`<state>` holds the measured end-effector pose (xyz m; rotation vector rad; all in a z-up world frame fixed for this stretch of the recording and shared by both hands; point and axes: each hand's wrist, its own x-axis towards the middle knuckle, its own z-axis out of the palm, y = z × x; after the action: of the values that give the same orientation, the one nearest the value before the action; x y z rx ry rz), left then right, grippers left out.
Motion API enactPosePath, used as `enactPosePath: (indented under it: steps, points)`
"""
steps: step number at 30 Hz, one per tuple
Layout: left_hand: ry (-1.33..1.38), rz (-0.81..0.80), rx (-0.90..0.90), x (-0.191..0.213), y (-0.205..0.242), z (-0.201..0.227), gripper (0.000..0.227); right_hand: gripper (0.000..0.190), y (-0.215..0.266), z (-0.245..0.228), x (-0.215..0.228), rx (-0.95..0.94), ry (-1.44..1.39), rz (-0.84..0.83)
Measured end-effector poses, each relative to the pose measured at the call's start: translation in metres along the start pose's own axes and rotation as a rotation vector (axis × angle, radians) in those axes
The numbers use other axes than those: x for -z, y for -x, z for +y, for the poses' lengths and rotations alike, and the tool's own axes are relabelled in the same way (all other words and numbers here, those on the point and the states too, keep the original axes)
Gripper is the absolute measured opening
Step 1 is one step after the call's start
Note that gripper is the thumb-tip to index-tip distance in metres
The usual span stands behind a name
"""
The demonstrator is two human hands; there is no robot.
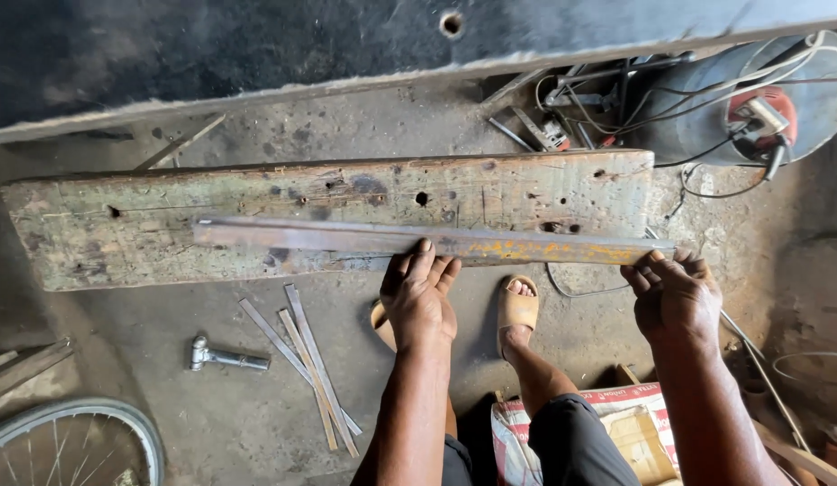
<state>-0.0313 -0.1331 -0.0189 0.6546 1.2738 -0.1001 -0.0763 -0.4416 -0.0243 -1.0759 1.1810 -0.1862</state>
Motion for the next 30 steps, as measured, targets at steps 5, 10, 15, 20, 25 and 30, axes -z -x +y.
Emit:
enactPosePath:
  steps: [5, 10, 15, 20, 25, 30]
  points:
    - [0.084, -0.012, -0.159, 0.006, 0.067, 0.007, 0.013, 0.026, 0.045, -0.035, 0.007, -0.019, -0.104, -0.053]
    - [0.110, 0.002, -0.170, 0.009, 0.145, 0.013, 0.014, 0.006, 0.111, -0.039, 0.023, 0.005, -0.289, -0.274]
    - [0.121, -0.021, -0.174, -0.002, 0.236, 0.021, 0.014, 0.006, 0.246, -0.044, -0.032, -0.015, -0.113, -0.461]
    - [0.228, -0.062, -0.113, -0.006, 0.296, 0.027, 0.013, 0.027, 0.295, -0.060, -0.063, 0.064, -0.113, -0.388]
    - [0.126, -0.116, -0.118, 0.004, 0.307, 0.024, 0.014, 0.030, 0.312, -0.077, -0.054, 0.074, -0.140, -0.337]
    - [0.065, -0.179, -0.159, 0.007, 0.345, 0.043, 0.018, 0.029, 0.314, -0.085, -0.047, 0.102, -0.232, -0.347]
